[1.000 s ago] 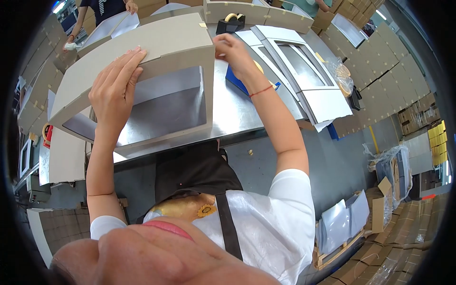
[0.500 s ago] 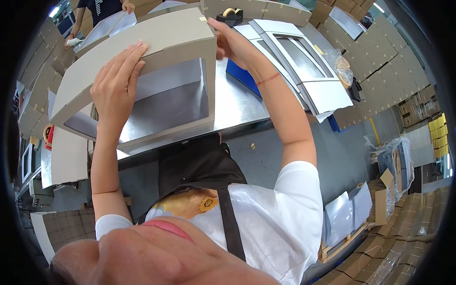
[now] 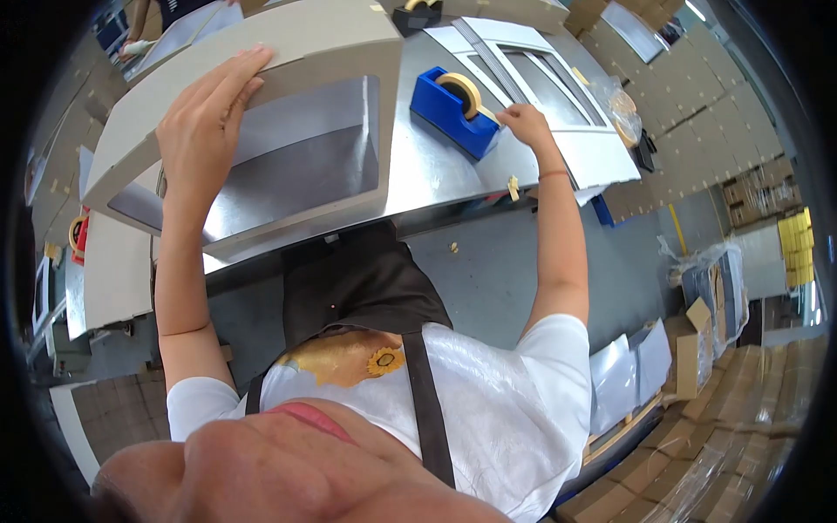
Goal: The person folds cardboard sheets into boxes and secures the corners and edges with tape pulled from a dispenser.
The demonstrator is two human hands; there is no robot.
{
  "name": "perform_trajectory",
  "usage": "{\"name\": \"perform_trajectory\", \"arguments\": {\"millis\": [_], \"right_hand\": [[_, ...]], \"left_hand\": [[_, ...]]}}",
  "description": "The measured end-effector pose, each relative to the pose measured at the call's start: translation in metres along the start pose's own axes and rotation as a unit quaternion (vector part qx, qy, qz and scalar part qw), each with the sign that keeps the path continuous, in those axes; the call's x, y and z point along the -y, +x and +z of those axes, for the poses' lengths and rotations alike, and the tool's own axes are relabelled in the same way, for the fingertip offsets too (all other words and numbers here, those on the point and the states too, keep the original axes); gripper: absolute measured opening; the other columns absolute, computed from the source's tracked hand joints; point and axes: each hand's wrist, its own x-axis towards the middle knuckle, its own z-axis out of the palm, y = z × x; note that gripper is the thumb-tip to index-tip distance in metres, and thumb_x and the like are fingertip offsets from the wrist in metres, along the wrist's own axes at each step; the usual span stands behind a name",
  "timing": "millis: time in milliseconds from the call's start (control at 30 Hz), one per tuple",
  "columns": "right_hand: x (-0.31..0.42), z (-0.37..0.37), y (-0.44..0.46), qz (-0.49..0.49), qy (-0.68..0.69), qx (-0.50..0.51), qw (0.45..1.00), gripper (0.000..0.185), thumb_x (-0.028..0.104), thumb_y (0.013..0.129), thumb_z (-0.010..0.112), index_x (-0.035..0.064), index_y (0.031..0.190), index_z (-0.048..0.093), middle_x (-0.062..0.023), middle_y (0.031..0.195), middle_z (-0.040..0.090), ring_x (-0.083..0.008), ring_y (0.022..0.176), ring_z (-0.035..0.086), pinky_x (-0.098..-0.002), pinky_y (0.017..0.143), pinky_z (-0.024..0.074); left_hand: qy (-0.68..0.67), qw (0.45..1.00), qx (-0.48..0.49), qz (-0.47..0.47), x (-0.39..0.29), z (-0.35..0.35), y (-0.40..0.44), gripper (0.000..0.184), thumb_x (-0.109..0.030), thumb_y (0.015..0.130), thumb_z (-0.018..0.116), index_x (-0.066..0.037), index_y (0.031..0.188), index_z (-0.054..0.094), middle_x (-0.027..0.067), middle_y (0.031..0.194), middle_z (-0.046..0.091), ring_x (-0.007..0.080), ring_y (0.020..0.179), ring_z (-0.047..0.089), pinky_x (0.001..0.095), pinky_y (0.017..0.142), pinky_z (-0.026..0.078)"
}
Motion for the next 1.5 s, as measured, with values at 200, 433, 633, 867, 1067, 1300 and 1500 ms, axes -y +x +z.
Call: {"name": "perform_trajectory", "arguments": {"millis": [200, 433, 633, 867, 1067, 1300, 1500], "right_hand": [[0.009, 0.003, 0.010, 0.067, 0.085, 0.036, 0.993, 0.034, 0.031, 0.079, 0.066, 0.0000, 0.093, 0.068, -0.0080, 0.079, 0.065, -0.0152, 0.068, 0.060, -0.0266, 0.055, 0.0512], [0.013, -0.007, 0.000, 0.092, 0.220, 0.057, 0.969, 0.022, 0.023, 0.082, 0.066, 0.0019, 0.087, 0.068, -0.0025, 0.076, 0.060, -0.0100, 0.067, 0.055, -0.0234, 0.066, 0.0514], [0.000, -0.012, -0.033, 0.101, 0.238, 0.003, 0.966, 0.029, 0.015, 0.081, 0.067, -0.0046, 0.102, 0.063, -0.0074, 0.081, 0.062, -0.0113, 0.064, 0.059, -0.0224, 0.060, 0.0535], [-0.015, 0.024, -0.030, 0.080, 0.241, -0.044, 0.966, 0.044, 0.011, 0.080, 0.067, -0.0086, 0.117, 0.054, -0.0145, 0.081, 0.066, -0.0144, 0.063, 0.063, -0.0242, 0.060, 0.0537], [-0.036, 0.041, -0.036, -0.037, -0.110, -0.086, 0.990, 0.027, 0.014, 0.078, 0.064, 0.0132, 0.105, 0.062, -0.0144, 0.080, 0.066, -0.0306, 0.075, 0.065, -0.0387, 0.068, 0.0496], [0.114, -0.017, -0.075, -0.190, 0.302, -0.287, 0.889, 0.025, 0.008, 0.085, 0.061, 0.0032, 0.109, 0.053, -0.0042, 0.070, 0.060, -0.0088, 0.058, 0.052, -0.0222, 0.053, 0.0414], [0.282, 0.010, -0.136, -0.346, 0.509, -0.186, 0.766, 0.021, 0.003, 0.084, 0.062, 0.0041, 0.098, 0.046, -0.0039, 0.073, 0.059, -0.0054, 0.057, 0.052, -0.0174, 0.049, 0.0411]], "left_hand": [[-0.009, 1.000, 0.012, -0.016, -0.002, 0.001, 0.001, 0.020, -0.016, 0.082, 0.061, -0.019, 0.101, 0.067, -0.0018, 0.098, 0.067, 0.0172, 0.092, 0.064, 0.0281, 0.072, 0.050], [-0.002, 0.999, 0.021, -0.024, 0.001, 0.000, -0.001, 0.021, -0.022, 0.084, 0.060, -0.021, 0.104, 0.067, -0.0012, 0.099, 0.067, 0.0180, 0.091, 0.064, 0.0278, 0.072, 0.049], [0.016, 0.998, 0.056, -0.037, 0.003, -0.003, -0.003, 0.024, -0.022, 0.087, 0.057, -0.025, 0.109, 0.066, 0.0002, 0.101, 0.067, 0.0180, 0.092, 0.064, 0.0273, 0.075, 0.049], [-0.013, 0.998, 0.057, -0.029, -0.003, -0.009, 0.004, 0.023, -0.021, 0.088, 0.057, -0.024, 0.109, 0.067, -0.0002, 0.101, 0.067, 0.0175, 0.091, 0.064, 0.0267, 0.075, 0.050], [0.000, 0.998, 0.065, -0.021, -0.003, -0.009, 0.002, 0.023, -0.022, 0.088, 0.057, -0.023, 0.109, 0.067, -0.0004, 0.100, 0.067, 0.0175, 0.090, 0.064, 0.0272, 0.075, 0.050], [-0.002, 0.997, 0.062, -0.033, -0.001, -0.013, 0.006, 0.024, -0.022, 0.086, 0.059, -0.021, 0.109, 0.065, 0.0007, 0.101, 0.067, 0.0199, 0.091, 0.063, 0.0279, 0.075, 0.048], [-0.015, 0.998, 0.041, -0.052, -0.006, -0.010, 0.004, 0.027, -0.023, 0.085, 0.059, -0.019, 0.110, 0.064, 0.0031, 0.095, 0.067, 0.0223, 0.085, 0.063, 0.0302, 0.071, 0.048]]}}
